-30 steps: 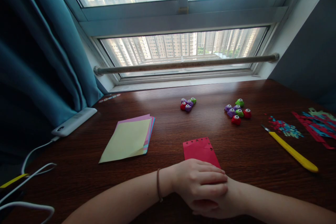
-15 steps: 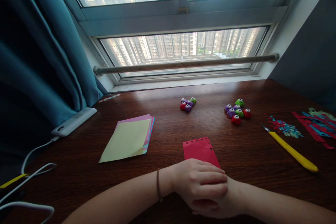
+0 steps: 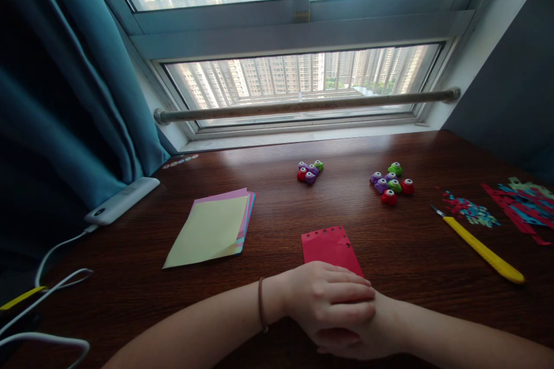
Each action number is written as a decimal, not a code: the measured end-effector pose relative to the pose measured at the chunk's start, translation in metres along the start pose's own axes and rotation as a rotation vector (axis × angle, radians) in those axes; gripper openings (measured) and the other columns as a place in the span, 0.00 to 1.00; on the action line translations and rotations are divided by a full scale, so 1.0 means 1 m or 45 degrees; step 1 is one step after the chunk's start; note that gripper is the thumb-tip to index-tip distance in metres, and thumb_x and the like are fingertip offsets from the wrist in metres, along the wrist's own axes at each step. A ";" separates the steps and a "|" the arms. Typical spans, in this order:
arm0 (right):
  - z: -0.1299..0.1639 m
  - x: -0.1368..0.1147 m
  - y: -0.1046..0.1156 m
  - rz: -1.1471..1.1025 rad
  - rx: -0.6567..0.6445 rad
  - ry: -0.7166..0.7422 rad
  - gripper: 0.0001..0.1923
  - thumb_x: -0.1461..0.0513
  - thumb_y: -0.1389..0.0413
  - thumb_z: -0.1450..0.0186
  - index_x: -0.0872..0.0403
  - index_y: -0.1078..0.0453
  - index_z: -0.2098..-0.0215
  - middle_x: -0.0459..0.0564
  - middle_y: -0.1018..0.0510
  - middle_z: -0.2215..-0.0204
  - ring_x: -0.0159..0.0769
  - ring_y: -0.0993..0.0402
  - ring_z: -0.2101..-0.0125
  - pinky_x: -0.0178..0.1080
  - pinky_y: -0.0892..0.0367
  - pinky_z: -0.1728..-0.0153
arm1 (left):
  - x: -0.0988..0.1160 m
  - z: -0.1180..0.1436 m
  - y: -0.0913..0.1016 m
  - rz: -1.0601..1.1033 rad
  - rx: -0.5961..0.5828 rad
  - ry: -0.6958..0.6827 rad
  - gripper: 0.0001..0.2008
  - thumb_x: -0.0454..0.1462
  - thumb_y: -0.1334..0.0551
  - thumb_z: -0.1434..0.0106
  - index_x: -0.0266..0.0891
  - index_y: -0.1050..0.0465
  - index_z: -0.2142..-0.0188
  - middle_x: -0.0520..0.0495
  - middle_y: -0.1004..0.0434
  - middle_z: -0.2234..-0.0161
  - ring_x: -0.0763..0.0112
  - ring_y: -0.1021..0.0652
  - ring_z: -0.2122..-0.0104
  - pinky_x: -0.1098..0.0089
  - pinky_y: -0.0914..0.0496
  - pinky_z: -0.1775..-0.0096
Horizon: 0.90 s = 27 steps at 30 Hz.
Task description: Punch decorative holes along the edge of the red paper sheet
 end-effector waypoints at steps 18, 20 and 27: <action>-0.013 0.010 -0.006 -0.093 -0.616 -0.054 0.19 0.54 0.56 0.34 0.53 0.30 0.54 0.48 0.22 0.78 0.34 0.25 0.77 0.33 0.30 0.74 | 0.001 -0.001 0.003 0.004 0.022 -0.020 0.19 0.44 0.47 0.37 0.27 0.32 0.58 0.37 0.27 0.56 0.62 0.29 0.51 0.68 0.34 0.47; -0.013 0.012 -0.014 -0.251 -0.793 0.014 0.20 0.52 0.57 0.35 0.51 0.29 0.57 0.46 0.25 0.83 0.34 0.26 0.81 0.32 0.31 0.75 | 0.001 0.000 0.001 0.006 0.006 -0.021 0.22 0.46 0.48 0.36 0.27 0.32 0.58 0.37 0.27 0.56 0.61 0.29 0.51 0.68 0.35 0.47; -0.013 0.002 -0.023 -0.309 -0.997 0.138 0.24 0.49 0.62 0.33 0.50 0.28 0.67 0.48 0.25 0.79 0.34 0.25 0.74 0.36 0.29 0.70 | -0.002 0.003 -0.008 0.019 -0.105 0.015 0.25 0.50 0.50 0.36 0.29 0.31 0.58 0.37 0.28 0.55 0.62 0.29 0.51 0.68 0.33 0.49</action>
Point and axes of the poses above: each hand's wrist, its own z-axis away from the middle knuckle, its own y-axis out of the back of the hand, x = y × z, the point moved 8 cm from there along -z, towards the middle knuckle
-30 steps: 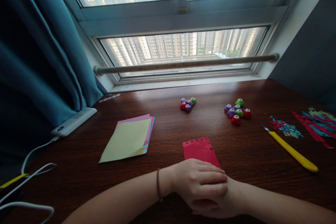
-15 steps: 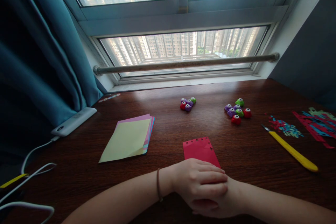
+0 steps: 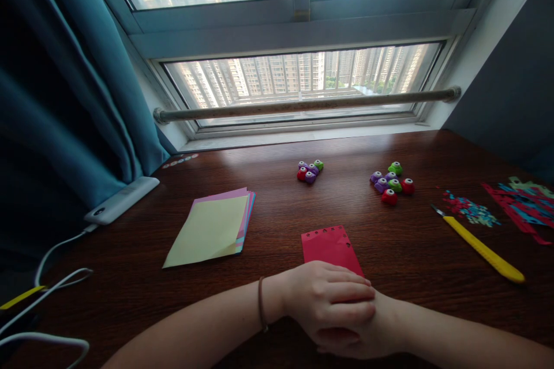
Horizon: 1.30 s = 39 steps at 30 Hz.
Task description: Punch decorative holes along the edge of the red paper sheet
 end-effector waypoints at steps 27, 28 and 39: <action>0.013 -0.011 0.024 0.267 0.772 -0.350 0.20 0.53 0.59 0.32 0.53 0.29 0.55 0.49 0.22 0.77 0.35 0.23 0.76 0.34 0.29 0.74 | 0.002 -0.001 0.010 -0.014 0.119 -0.025 0.21 0.45 0.51 0.35 0.27 0.33 0.57 0.37 0.28 0.55 0.62 0.29 0.51 0.69 0.34 0.48; 0.014 -0.009 0.021 0.271 0.766 -0.355 0.19 0.54 0.57 0.33 0.52 0.30 0.54 0.49 0.21 0.77 0.35 0.24 0.76 0.33 0.29 0.74 | 0.002 -0.001 0.011 -0.013 0.127 -0.026 0.22 0.46 0.51 0.35 0.27 0.33 0.57 0.37 0.28 0.55 0.62 0.29 0.52 0.68 0.34 0.48; 0.016 -0.009 0.017 0.268 0.906 -0.240 0.22 0.54 0.60 0.33 0.58 0.28 0.57 0.49 0.22 0.79 0.36 0.23 0.75 0.34 0.31 0.76 | 0.003 -0.001 0.009 0.005 0.133 -0.044 0.22 0.46 0.50 0.35 0.26 0.32 0.58 0.35 0.28 0.56 0.60 0.28 0.53 0.67 0.34 0.49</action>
Point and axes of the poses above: each hand's wrist, its own z-axis away from the middle knuckle, its own y-axis out of the back of the hand, x = y × z, the point moved 8 cm from there along -z, towards the middle knuckle
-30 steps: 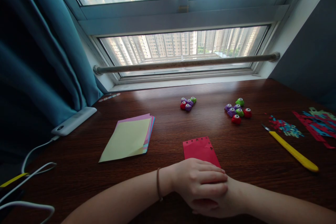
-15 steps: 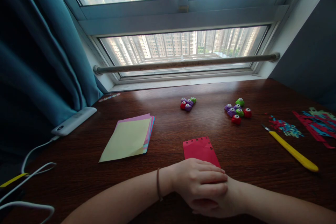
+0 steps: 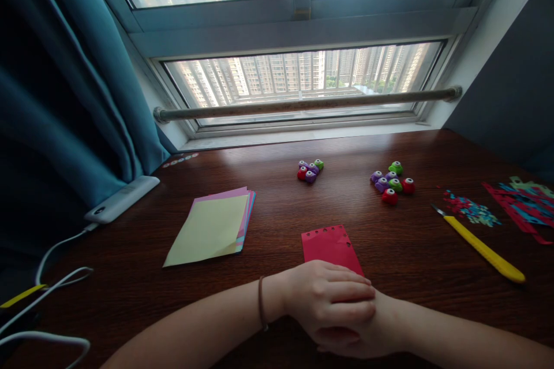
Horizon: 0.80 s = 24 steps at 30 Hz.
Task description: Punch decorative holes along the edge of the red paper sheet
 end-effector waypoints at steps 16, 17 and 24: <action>-0.003 0.002 -0.002 0.085 -0.230 -0.047 0.15 0.61 0.48 0.37 0.55 0.30 0.54 0.49 0.21 0.74 0.37 0.23 0.69 0.31 0.29 0.69 | 0.000 0.001 -0.001 0.010 -0.011 -0.003 0.26 0.49 0.52 0.35 0.25 0.32 0.57 0.35 0.29 0.55 0.59 0.30 0.51 0.67 0.35 0.47; -0.002 0.003 -0.001 0.088 -0.247 -0.022 0.15 0.60 0.49 0.37 0.54 0.30 0.53 0.49 0.21 0.74 0.36 0.23 0.70 0.31 0.29 0.70 | 0.000 0.000 0.000 0.008 -0.005 -0.003 0.26 0.49 0.51 0.35 0.25 0.31 0.57 0.35 0.28 0.56 0.59 0.29 0.52 0.67 0.35 0.47; -0.009 -0.008 0.015 0.318 -0.275 -0.121 0.13 0.57 0.49 0.36 0.52 0.28 0.58 0.47 0.22 0.78 0.37 0.23 0.70 0.35 0.28 0.68 | 0.000 0.000 0.001 0.011 -0.003 0.004 0.26 0.49 0.51 0.35 0.25 0.31 0.57 0.35 0.28 0.56 0.59 0.29 0.52 0.67 0.35 0.47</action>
Point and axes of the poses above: each hand's wrist, its own z-axis away from the middle knuckle, its own y-axis out of the back of the hand, x = y × z, the point moved 8 cm from there along -z, towards the middle knuckle
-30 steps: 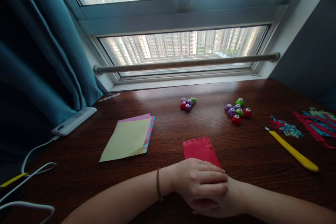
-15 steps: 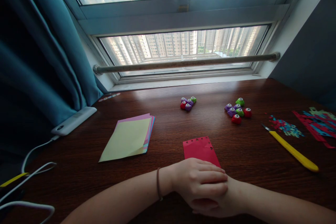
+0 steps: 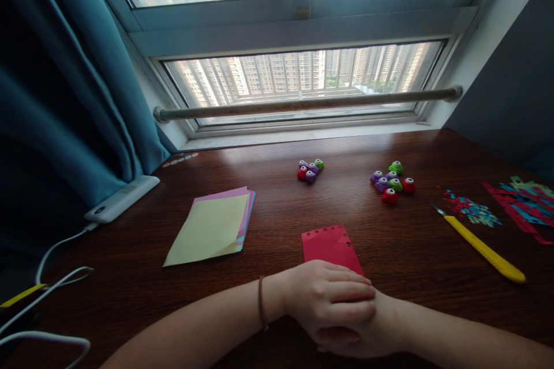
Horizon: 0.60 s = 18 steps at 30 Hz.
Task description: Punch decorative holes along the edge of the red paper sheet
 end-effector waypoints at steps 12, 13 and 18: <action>-0.005 -0.009 -0.005 -0.192 0.198 0.116 0.14 0.57 0.50 0.36 0.51 0.28 0.57 0.47 0.20 0.72 0.38 0.23 0.66 0.35 0.29 0.65 | 0.000 0.000 -0.001 -0.020 -0.024 -0.012 0.24 0.47 0.53 0.34 0.26 0.30 0.58 0.36 0.28 0.56 0.61 0.30 0.51 0.67 0.37 0.46; -0.005 -0.008 -0.005 -0.195 0.146 0.092 0.14 0.57 0.51 0.36 0.51 0.28 0.57 0.47 0.20 0.72 0.38 0.24 0.65 0.36 0.29 0.64 | 0.000 0.000 -0.001 -0.022 -0.021 -0.013 0.24 0.47 0.53 0.34 0.26 0.30 0.58 0.36 0.28 0.56 0.61 0.30 0.51 0.67 0.37 0.46; -0.001 -0.002 -0.005 -0.195 0.039 0.031 0.17 0.56 0.55 0.34 0.53 0.28 0.57 0.47 0.21 0.77 0.35 0.23 0.72 0.34 0.29 0.69 | 0.001 0.000 -0.001 -0.024 -0.019 -0.017 0.24 0.46 0.52 0.34 0.26 0.30 0.59 0.36 0.28 0.56 0.61 0.30 0.51 0.68 0.36 0.46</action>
Point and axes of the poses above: each hand's wrist, its own z-axis away from the middle knuckle, its own y-axis out of the back of the hand, x = y × z, the point moved 8 cm from there along -z, towards the middle knuckle
